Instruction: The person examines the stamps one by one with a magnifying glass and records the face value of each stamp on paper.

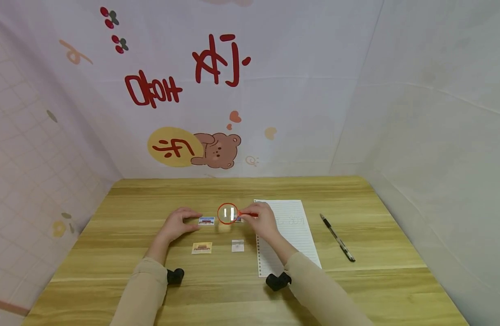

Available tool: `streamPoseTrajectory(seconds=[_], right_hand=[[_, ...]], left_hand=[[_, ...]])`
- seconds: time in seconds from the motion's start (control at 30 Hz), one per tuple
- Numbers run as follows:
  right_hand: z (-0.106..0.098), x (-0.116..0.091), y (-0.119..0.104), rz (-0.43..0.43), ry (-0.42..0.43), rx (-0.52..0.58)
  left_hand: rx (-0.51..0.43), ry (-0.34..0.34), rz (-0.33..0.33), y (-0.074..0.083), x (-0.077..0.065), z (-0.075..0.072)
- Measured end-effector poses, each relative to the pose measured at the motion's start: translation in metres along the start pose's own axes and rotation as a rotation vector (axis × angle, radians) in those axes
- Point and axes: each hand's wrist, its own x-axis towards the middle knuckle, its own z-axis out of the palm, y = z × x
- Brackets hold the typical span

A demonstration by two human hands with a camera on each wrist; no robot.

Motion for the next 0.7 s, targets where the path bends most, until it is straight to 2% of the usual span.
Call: streamPoseTrajectory(seconds=[0.17,0.43,0.53,0.7], right_hand=[[-0.035,-0.011,0.018,-0.027,0.05,-0.01],[-0.101,-0.038,0.058,0.054,0.144,0.002],[-0.127,-0.048,0.071,0.131,0.182,0.005],[-0.167,-0.062,0.091,0.302,0.243,-0.077]], left_hand=[[0.006,0.002,0.003,0.001,-0.001,0.001],[-0.004,-0.019,-0.011,0.0,0.0,0.002],[-0.01,-0.024,-0.024,0.0,0.0,0.001],[-0.014,-0.02,-0.035,0.0,0.0,0.0]])
